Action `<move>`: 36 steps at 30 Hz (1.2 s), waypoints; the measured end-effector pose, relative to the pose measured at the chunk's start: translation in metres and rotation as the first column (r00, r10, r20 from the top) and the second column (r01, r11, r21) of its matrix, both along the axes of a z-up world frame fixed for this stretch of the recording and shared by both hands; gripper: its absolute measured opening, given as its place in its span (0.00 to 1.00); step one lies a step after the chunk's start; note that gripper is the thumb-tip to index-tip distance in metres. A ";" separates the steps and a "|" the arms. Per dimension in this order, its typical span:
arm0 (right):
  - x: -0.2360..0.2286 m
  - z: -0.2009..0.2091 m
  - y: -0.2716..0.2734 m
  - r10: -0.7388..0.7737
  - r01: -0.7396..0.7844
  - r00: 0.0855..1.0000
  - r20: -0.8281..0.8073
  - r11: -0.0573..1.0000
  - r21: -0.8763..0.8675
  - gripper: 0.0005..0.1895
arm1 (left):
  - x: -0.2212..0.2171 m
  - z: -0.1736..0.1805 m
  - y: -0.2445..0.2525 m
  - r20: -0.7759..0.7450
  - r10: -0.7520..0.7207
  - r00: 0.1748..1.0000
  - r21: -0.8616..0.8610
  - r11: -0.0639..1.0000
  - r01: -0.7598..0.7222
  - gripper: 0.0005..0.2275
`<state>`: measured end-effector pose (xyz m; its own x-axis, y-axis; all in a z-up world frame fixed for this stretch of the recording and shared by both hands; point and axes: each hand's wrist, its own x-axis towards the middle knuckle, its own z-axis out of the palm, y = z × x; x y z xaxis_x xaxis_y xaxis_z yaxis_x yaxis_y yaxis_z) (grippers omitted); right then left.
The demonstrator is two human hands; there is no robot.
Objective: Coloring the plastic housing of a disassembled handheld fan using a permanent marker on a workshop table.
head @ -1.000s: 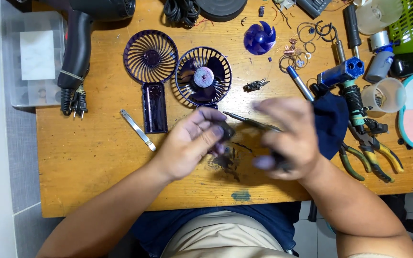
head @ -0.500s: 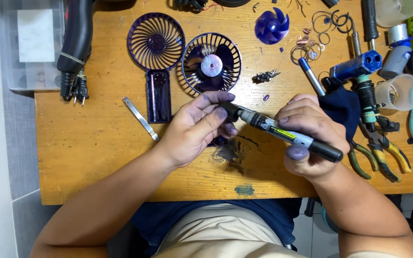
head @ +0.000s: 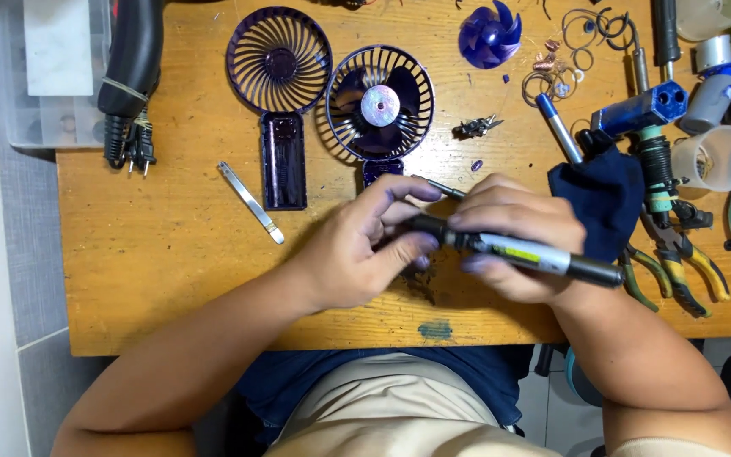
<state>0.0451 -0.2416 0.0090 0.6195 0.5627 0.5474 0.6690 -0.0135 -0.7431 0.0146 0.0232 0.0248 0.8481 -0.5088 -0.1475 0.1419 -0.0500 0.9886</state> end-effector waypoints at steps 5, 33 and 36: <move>-0.004 0.014 0.005 -0.011 0.008 0.991 -0.133 1.000 -0.026 0.24 | -0.004 0.000 0.001 0.281 0.023 0.959 0.119 0.991 -0.059 0.17; 0.017 0.004 -0.018 -0.394 0.372 0.916 0.080 0.756 -0.539 0.20 | 0.017 0.017 0.075 0.132 0.381 0.915 -0.058 0.924 -0.377 0.37; 0.019 0.003 -0.019 -0.412 0.375 0.909 0.068 0.734 -0.567 0.24 | 0.020 0.010 0.058 -0.045 0.140 0.989 -0.343 0.928 -0.147 0.22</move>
